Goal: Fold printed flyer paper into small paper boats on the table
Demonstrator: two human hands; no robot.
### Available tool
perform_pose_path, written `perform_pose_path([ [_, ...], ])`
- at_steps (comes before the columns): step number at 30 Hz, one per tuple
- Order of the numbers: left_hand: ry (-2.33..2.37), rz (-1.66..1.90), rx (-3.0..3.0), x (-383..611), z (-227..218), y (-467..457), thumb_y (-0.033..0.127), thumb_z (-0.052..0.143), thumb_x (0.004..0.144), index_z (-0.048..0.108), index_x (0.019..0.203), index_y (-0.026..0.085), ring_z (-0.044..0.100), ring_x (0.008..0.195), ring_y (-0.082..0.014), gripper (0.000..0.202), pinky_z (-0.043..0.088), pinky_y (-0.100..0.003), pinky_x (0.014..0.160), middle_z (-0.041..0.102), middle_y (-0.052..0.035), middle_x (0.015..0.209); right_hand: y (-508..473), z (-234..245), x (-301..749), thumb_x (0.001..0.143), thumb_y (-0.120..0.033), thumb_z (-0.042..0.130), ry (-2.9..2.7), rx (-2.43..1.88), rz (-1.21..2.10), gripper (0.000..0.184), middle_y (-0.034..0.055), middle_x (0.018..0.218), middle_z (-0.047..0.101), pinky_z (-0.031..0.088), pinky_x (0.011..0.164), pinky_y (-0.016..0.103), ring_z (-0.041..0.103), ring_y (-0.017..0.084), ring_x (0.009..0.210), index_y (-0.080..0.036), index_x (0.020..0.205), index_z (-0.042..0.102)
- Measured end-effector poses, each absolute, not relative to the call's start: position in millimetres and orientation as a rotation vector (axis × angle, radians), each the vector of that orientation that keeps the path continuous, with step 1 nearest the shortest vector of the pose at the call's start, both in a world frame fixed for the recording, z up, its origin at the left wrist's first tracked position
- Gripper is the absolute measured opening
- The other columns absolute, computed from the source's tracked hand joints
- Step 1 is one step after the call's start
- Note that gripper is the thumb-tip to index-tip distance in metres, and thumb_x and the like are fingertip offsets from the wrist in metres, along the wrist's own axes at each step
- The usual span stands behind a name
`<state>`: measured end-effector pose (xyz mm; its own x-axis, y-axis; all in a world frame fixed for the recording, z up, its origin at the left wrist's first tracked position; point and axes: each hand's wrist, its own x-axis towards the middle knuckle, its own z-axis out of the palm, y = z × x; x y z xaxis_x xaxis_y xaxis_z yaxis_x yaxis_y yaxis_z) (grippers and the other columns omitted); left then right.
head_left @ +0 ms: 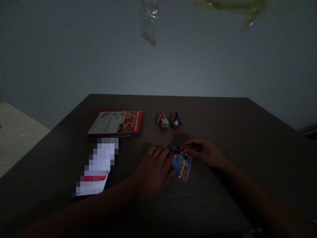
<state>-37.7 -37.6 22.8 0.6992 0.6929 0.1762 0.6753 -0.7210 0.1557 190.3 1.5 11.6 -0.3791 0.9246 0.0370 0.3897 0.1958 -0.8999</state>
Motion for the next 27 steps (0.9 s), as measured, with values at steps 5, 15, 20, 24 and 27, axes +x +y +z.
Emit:
perform_pose_path([
  [5,1.129,0.367,2.81,-39.7,22.2,-38.1,0.041,0.044,0.09,0.048,0.127,0.016,0.043,0.12,-0.0292,0.044,0.029,-0.048,0.102,0.051,-0.0134,0.128,0.3,11.9,187.2,0.077,-0.031,0.066,-1.858,-1.217,1.136,0.028,0.0045,0.099,0.07,0.053,0.079,0.032,0.066,0.018,0.087,-0.02,0.102,0.066],
  [15,1.167,0.309,2.834,-39.1,20.9,-39.1,0.032,0.043,0.09,0.043,0.133,0.018,0.038,0.128,-0.0286,0.045,0.025,-0.049,0.106,0.044,-0.0128,0.138,0.6,13.2,191.7,0.083,-0.03,0.058,-1.989,-1.275,1.166,0.021,0.0025,0.083,0.069,0.051,0.064,0.027,0.062,0.015,0.071,-0.019,0.098,0.067],
  [20,1.166,0.207,2.83,-41.3,21.9,-37.3,0.031,0.048,0.087,0.04,0.135,0.016,0.035,0.13,-0.0294,0.051,0.022,-0.049,0.108,0.04,-0.0133,0.142,2.3,15.5,193.6,0.081,-0.026,0.061,-2.138,-1.243,0.964,0.014,0.0039,0.086,0.068,0.05,0.069,0.028,0.063,0.017,0.076,-0.018,0.09,0.069],
  [24,1.14,0.166,2.843,-42.8,21.8,-35.9,0.031,0.049,0.087,0.039,0.136,0.018,0.033,0.132,-0.0295,0.052,0.022,-0.05,0.108,0.038,-0.0127,0.144,2.8,17.2,192.5,0.079,-0.02,0.064,-2.285,-1.151,0.778,0.016,0.0061,0.102,0.067,0.048,0.085,0.034,0.062,0.019,0.094,-0.021,0.093,0.07],
  [27,1.122,0.172,2.864,-43.2,20.2,-35.0,0.028,0.048,0.088,0.042,0.134,0.019,0.035,0.131,-0.0283,0.047,0.022,-0.049,0.107,0.039,-0.0119,0.143,1.5,17.2,190.4,0.08,-0.016,0.062,-2.382,-1.104,0.673,0.018,0.0058,0.105,0.067,0.047,0.089,0.036,0.06,0.02,0.098,-0.023,0.095,0.07],
])
